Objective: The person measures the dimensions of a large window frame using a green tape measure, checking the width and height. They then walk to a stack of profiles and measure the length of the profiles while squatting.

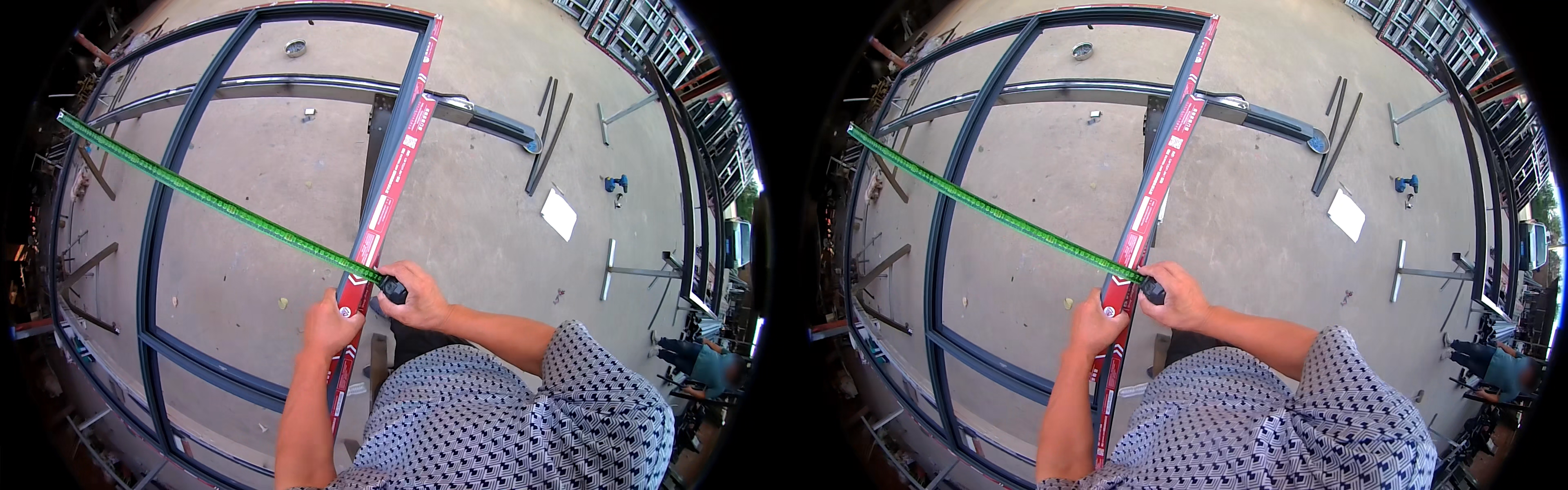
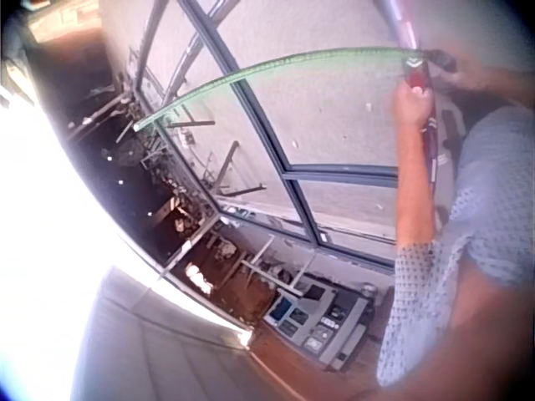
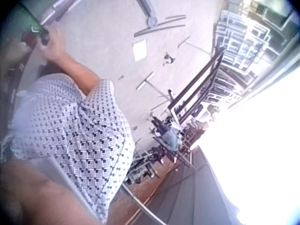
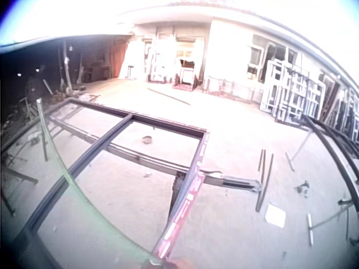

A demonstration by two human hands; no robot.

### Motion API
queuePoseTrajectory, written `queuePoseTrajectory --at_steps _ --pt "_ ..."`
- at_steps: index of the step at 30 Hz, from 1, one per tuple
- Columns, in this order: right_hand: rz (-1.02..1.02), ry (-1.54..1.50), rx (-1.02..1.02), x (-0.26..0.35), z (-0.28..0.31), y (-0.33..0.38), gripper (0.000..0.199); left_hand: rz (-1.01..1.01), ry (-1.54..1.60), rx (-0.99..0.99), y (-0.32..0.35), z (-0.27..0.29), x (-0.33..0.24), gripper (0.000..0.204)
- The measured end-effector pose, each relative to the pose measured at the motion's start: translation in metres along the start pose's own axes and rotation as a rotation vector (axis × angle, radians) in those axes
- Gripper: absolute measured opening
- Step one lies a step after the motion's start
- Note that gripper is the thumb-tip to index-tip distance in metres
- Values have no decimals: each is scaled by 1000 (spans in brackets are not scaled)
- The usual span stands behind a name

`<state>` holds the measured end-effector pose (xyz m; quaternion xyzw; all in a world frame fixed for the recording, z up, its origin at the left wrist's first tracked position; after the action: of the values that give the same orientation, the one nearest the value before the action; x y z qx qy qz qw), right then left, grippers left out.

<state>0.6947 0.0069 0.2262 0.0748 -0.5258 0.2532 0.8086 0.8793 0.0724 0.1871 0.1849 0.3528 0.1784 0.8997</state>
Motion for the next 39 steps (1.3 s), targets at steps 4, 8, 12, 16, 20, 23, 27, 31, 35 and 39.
queuePoseTrajectory --at_steps 4,8,12,16,20,23,27,31,35,39 --pt "-5 -3 14 -2 6 -5 41 9 -16 -3 3 -9 3 45" --pt "9 -10 -23 1 8 -9 40 51 -45 10 14 -2 -2 44" --pt "28 -14 -36 4 12 -9 41 69 -43 -4 26 -3 4 48" --pt "51 -11 -49 12 13 -2 40 97 7 -38 44 -4 14 47" --pt "89 -1 -39 20 9 10 39 117 82 -106 58 -11 32 48" --pt "29 38 25 30 3 20 40 135 120 -149 68 -15 44 48" --pt "22 11 42 27 -1 33 40 155 220 -227 77 -32 61 47" --pt "43 40 56 24 6 46 40 224 266 -268 83 -40 66 47" --pt "100 -3 67 30 -3 34 39 231 251 -311 82 -29 74 46" --pt "129 -38 120 31 3 7 39 234 244 -343 64 -9 56 44"
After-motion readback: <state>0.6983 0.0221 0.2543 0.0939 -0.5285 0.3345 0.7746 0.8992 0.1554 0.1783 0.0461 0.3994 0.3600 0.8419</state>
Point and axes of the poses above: each hand's wrist, its own y-axis away from the middle knuckle, its own z-axis out of the back of the hand, x = y × z, the point moved 7 cm from there along -y, towards the middle knuckle, and after that the axes turned 6 degrees about -y, right-handed, at the moved point
